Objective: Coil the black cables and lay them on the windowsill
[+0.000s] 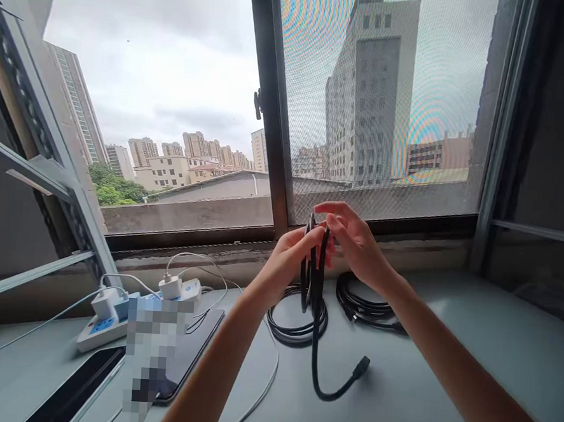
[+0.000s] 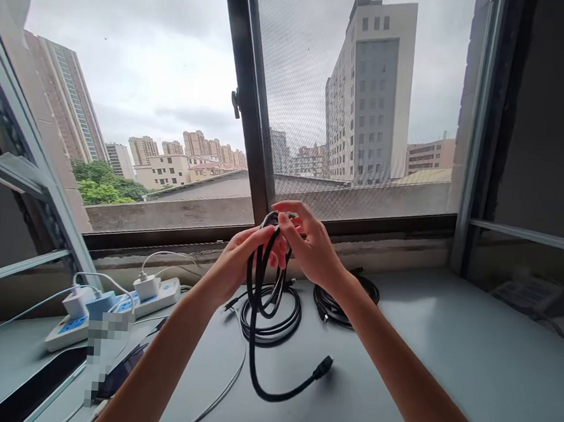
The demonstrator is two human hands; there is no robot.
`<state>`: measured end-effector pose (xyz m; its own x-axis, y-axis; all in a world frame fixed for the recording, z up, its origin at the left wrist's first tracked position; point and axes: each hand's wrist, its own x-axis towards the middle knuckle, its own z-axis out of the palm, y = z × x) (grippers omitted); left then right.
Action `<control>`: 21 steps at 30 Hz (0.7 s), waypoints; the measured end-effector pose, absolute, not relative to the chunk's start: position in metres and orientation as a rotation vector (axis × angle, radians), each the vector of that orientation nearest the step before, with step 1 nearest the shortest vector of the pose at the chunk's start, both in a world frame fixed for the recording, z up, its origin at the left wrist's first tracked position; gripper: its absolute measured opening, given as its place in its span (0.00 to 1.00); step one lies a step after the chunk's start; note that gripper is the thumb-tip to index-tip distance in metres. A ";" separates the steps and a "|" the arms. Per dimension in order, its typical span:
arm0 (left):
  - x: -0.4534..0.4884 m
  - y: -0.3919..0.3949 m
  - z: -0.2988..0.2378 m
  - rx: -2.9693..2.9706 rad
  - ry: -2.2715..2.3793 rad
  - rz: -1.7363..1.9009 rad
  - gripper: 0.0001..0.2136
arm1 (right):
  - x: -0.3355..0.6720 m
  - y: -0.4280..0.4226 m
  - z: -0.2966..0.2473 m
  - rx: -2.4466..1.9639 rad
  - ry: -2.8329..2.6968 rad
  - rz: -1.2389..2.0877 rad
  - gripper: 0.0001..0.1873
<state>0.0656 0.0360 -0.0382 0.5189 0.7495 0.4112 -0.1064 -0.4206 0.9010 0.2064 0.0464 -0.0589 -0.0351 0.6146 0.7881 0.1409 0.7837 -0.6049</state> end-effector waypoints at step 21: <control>0.067 0.014 -0.030 1.979 0.512 1.122 0.18 | 0.219 0.017 -0.040 -0.597 -1.862 0.689 0.16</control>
<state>0.0671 0.0140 -0.0301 0.5274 0.6634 0.5308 -0.0334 -0.6080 0.7932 0.2192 0.0166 -0.0401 -0.3585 0.6743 0.6455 0.0919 0.7137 -0.6944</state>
